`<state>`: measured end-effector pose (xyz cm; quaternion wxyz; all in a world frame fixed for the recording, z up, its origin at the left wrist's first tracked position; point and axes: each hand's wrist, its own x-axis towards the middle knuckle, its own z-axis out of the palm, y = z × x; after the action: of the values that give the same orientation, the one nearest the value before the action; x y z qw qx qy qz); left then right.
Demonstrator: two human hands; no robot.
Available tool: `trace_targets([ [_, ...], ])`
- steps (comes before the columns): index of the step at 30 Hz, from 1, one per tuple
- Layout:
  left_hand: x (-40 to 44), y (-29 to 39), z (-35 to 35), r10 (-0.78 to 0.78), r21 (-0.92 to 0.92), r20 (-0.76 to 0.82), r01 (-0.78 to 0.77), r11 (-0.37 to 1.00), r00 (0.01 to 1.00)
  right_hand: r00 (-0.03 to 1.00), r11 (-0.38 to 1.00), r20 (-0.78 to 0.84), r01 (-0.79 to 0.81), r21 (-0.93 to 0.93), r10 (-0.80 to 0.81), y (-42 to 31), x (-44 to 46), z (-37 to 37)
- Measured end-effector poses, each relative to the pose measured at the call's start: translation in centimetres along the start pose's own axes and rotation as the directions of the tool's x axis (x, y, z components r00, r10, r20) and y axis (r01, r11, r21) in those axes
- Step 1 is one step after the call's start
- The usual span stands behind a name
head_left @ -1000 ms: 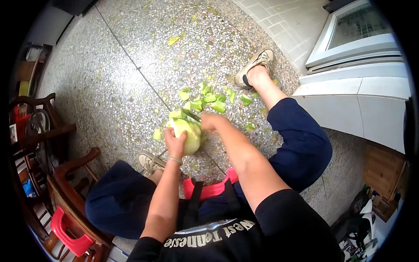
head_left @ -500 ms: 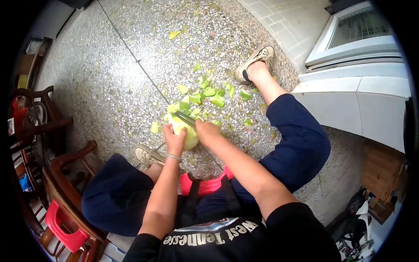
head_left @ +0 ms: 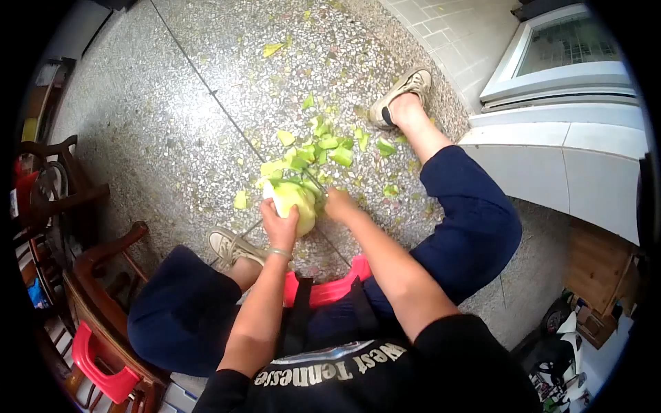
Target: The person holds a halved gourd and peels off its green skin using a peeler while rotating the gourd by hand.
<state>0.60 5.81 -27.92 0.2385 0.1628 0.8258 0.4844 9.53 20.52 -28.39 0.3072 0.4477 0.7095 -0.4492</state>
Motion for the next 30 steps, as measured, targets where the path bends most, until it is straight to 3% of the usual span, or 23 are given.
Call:
trace_targets([
  [1, 0.5, 0.5, 0.2, -0.004, -0.093, 0.013, 0.005, 0.996, 1.0, 0.99, 0.997, -0.14, 0.043, 0.063, -0.033, 0.8, -0.4, 0.7],
  [4, 0.6, 0.2, 0.2, 0.054, 0.008, -0.002, -0.054, 0.998, 0.999, 0.992, 0.999, -0.13, 0.014, 0.042, -0.009, -0.7, -3.1, -0.3],
  [6, 0.9, -0.2, 0.4, 0.084, -0.023, -0.005, -0.084, 0.996, 0.996, 0.988, 0.995, -0.127, 0.095, 0.035, -0.09, -2.6, -4.4, -0.9],
  [8, 0.6, 0.2, 0.3, 0.008, -0.076, 0.014, -0.007, 0.997, 1.0, 0.96, 0.978, -0.192, 0.195, -0.07, -0.205, -3.0, -4.6, -0.1],
  [11, 0.6, -0.6, 0.6, -0.021, -0.13, 0.003, 0.022, 0.991, 1.0, 0.977, 0.996, -0.194, 0.09, 0.011, -0.086, -2.1, -3.2, 2.1],
  [14, 0.6, 0.2, 0.6, 0.047, -0.087, -0.01, -0.048, 0.995, 0.999, 0.98, 0.997, -0.181, 0.078, 0.001, -0.076, -1.8, -2.4, 2.1],
  [18, 0.9, 0.1, 0.9, 0.01, -0.086, -0.004, -0.01, 0.996, 1.0, 0.98, 0.995, -0.176, 0.088, -0.044, -0.094, -1.4, 0.0, 1.6],
  [21, 0.7, 0.1, 1.0, 0.023, -0.005, -0.022, -0.023, 1.0, 1.0, 0.991, 0.999, -0.131, 0.031, 0.005, -0.031, -1.7, 0.8, 1.3],
  [24, 0.1, 0.0, 0.8, 0.051, 0.036, -0.036, -0.05, 0.998, 0.998, 0.983, 0.99, -0.116, 0.134, -0.046, -0.139, -1.4, 2.1, 1.6],
  [26, -0.1, -0.1, 0.5, 0.066, -0.019, -0.035, -0.067, 0.998, 0.997, 0.956, 0.961, 0.292, -0.064, 0.268, -0.018, -1.8, 0.6, -0.8],
  [27, -0.3, -0.3, 0.4, 0.067, -0.022, -0.043, -0.068, 0.997, 0.997, 0.932, 0.906, 0.327, 0.005, 0.423, -0.157, 0.5, 2.0, 0.2],
  [28, -0.6, -0.8, 0.2, 0.072, -0.007, -0.065, -0.073, 0.997, 0.995, 0.93, 0.909, 0.33, 0.008, 0.418, -0.16, 1.4, 1.5, 0.1],
  [30, -0.8, -1.7, -0.4, 0.072, 0.008, -0.082, -0.071, 0.997, 0.994, 0.989, 0.98, 0.133, -0.089, 0.18, 0.065, 2.9, 0.4, 0.6],
])
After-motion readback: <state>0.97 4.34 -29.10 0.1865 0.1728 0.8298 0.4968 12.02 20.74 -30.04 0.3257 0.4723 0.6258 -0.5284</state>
